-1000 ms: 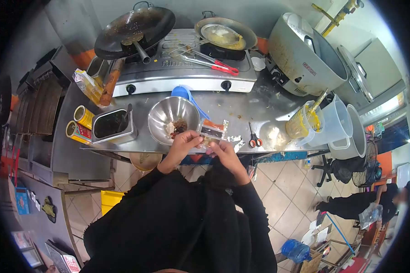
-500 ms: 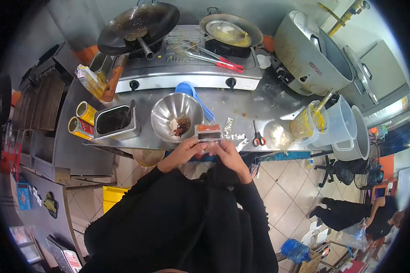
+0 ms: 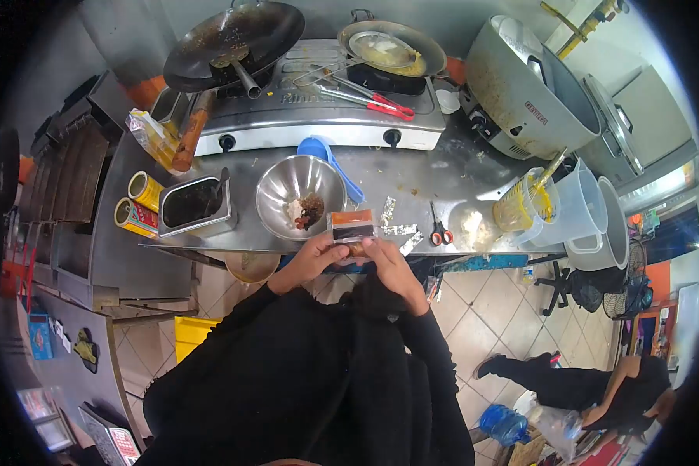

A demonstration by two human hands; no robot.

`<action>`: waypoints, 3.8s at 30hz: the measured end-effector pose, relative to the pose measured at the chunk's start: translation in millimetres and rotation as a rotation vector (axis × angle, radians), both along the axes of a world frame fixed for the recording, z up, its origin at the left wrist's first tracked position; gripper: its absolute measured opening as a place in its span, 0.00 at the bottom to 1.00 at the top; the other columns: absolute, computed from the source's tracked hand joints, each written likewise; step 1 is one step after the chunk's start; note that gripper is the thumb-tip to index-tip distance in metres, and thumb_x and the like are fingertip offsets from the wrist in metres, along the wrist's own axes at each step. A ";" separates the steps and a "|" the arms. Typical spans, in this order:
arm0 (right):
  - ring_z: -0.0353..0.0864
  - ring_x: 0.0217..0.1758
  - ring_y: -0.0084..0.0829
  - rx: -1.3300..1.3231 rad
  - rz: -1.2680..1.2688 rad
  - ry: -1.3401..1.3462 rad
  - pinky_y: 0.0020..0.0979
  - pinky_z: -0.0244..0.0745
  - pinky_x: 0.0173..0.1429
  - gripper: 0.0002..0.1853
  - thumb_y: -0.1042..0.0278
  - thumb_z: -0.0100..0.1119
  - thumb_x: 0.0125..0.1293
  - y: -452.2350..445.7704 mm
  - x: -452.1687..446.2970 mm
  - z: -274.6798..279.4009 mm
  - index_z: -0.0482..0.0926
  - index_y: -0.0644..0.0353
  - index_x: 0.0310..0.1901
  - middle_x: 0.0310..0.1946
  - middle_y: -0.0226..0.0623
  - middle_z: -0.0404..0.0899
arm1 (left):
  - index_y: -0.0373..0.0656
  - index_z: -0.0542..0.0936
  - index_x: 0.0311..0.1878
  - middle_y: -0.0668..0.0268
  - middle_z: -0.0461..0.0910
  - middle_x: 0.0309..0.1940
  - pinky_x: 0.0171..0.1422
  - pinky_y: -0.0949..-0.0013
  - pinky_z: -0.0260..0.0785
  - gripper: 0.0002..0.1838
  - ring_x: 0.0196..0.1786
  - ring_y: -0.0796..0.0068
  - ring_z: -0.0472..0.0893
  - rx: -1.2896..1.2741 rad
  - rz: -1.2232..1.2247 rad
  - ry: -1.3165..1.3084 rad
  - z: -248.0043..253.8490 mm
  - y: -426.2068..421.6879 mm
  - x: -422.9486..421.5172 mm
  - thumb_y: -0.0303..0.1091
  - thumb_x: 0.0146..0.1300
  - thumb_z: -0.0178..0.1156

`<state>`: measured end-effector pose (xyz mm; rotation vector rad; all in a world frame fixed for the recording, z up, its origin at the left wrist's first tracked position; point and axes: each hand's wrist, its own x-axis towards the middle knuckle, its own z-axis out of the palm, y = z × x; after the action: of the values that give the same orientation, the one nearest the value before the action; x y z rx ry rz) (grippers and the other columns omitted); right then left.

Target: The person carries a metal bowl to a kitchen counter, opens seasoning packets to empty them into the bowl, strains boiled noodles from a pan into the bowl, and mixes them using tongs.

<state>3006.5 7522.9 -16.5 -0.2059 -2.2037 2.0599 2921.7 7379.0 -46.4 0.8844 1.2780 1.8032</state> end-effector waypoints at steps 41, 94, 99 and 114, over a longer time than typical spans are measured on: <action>0.64 0.19 0.20 0.110 -0.107 0.057 0.25 0.61 0.25 0.20 0.59 0.43 0.63 -17.6 27.5 -20.7 0.71 0.68 0.22 0.14 0.31 0.69 | 0.36 0.70 0.46 0.69 0.72 0.37 0.46 0.77 0.61 0.14 0.41 0.84 0.69 0.010 0.004 0.073 -14.8 -10.1 20.6 0.34 0.61 0.48; 0.65 0.20 0.19 0.418 -0.184 0.013 0.23 0.63 0.27 0.15 0.63 0.45 0.62 -25.3 50.0 -14.6 0.70 0.67 0.25 0.14 0.35 0.70 | 0.35 0.73 0.40 0.64 0.75 0.33 0.43 0.73 0.62 0.15 0.38 0.79 0.72 -0.104 0.010 0.152 -19.1 -29.4 58.6 0.39 0.59 0.51; 0.64 0.19 0.19 0.251 -0.160 0.099 0.24 0.62 0.26 0.15 0.62 0.48 0.61 -29.5 41.3 -25.2 0.71 0.68 0.25 0.14 0.38 0.68 | 0.35 0.73 0.41 0.65 0.74 0.36 0.44 0.74 0.62 0.14 0.40 0.80 0.71 -0.129 0.090 0.298 -24.2 -36.5 45.4 0.38 0.59 0.51; 0.74 0.27 0.27 0.322 -0.060 0.041 0.25 0.67 0.33 0.09 0.68 0.55 0.55 -36.5 32.2 -14.8 0.77 0.65 0.28 0.24 0.42 0.76 | 0.36 0.74 0.42 0.71 0.75 0.29 0.33 0.83 0.63 0.12 0.30 0.88 0.71 -0.093 0.044 -0.082 -15.4 -38.6 7.8 0.33 0.57 0.54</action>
<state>3038.8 7486.4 -31.3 -0.1931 -2.4284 1.6334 2929.5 7340.5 -61.7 0.7291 1.3267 1.7799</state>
